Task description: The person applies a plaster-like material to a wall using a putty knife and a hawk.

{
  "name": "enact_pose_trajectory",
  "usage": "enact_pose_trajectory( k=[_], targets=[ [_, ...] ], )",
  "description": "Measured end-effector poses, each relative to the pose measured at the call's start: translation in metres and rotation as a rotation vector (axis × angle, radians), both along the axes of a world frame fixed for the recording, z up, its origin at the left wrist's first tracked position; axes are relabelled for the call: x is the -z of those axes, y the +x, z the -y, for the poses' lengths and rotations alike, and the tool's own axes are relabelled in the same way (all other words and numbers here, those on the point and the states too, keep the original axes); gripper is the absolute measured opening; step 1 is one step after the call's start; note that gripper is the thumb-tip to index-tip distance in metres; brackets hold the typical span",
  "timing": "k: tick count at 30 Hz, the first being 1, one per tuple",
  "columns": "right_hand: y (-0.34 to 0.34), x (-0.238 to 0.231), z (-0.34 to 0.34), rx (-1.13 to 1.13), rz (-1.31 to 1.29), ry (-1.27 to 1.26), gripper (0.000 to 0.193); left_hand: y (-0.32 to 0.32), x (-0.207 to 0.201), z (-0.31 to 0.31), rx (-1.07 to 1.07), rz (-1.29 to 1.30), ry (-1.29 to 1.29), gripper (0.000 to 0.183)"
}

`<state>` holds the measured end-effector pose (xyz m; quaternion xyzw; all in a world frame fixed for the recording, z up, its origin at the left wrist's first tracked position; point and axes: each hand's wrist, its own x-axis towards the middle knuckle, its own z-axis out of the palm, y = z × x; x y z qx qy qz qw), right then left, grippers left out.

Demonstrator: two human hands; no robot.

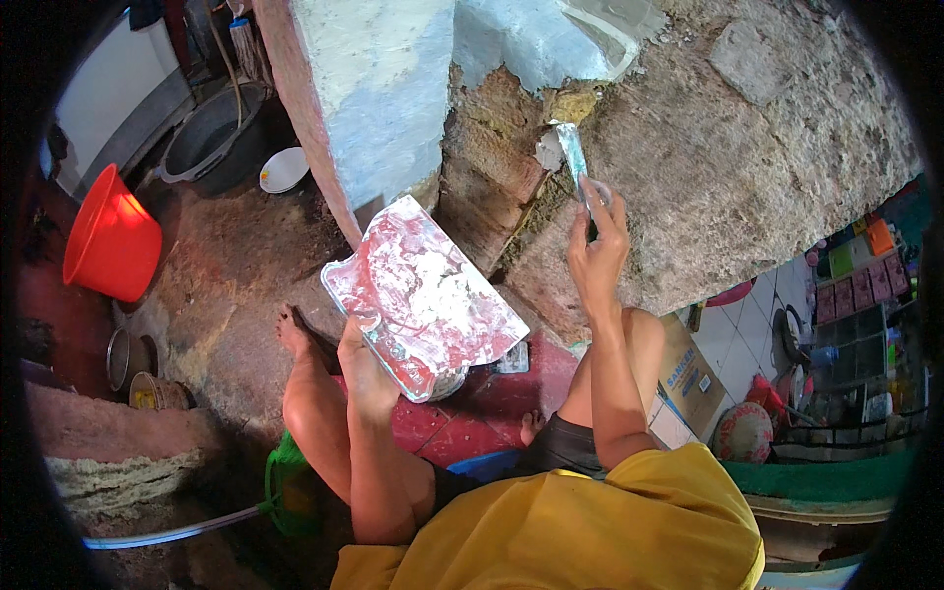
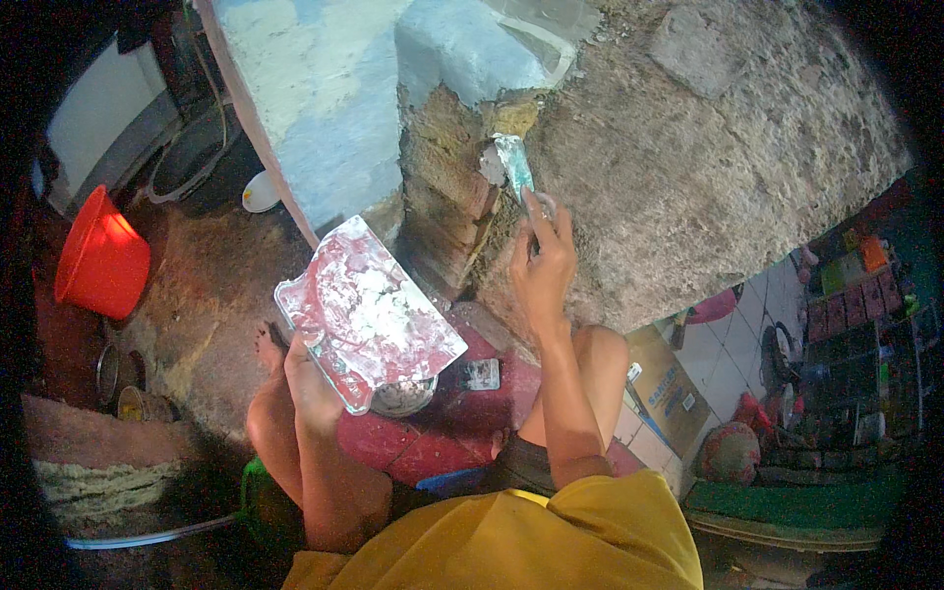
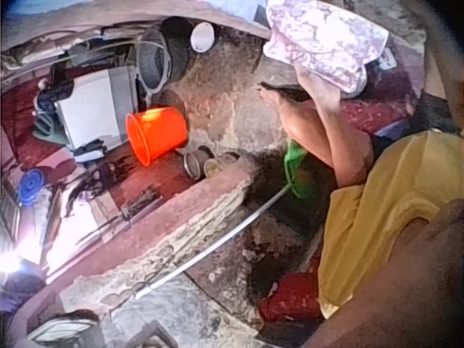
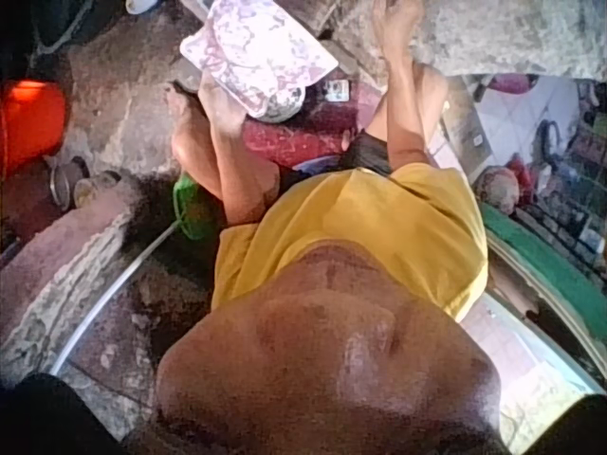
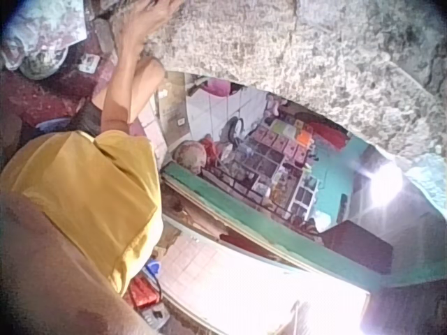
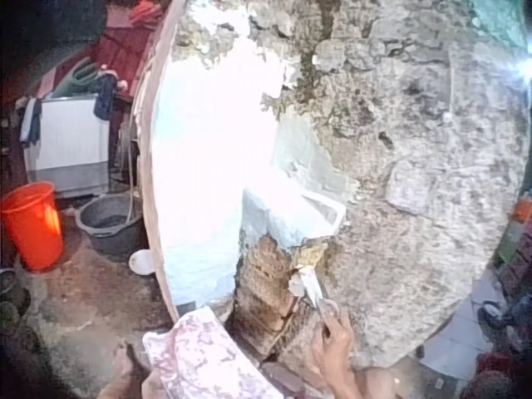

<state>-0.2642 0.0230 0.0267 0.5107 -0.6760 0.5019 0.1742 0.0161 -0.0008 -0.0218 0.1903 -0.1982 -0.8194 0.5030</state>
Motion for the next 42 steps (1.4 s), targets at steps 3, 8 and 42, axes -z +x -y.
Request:
enact_pose_trajectory(
  k=[3, 8, 42],
  targets=[
    [0.011, -0.005, -0.002, -0.05, 0.061, 0.091, 0.038, 0.0, -0.002, 0.001, -0.01, -0.03, 0.06, 0.038],
    [0.011, -0.002, -0.005, -0.127, -0.007, 0.021, 0.038, 0.003, 0.008, 0.003, -0.026, 0.005, 0.054, 0.038],
    [0.019, 0.036, -0.004, -0.098, -0.069, -0.04, 0.04, 0.004, 0.001, -0.001, -0.019, -0.053, 0.067, 0.036]
  ],
)
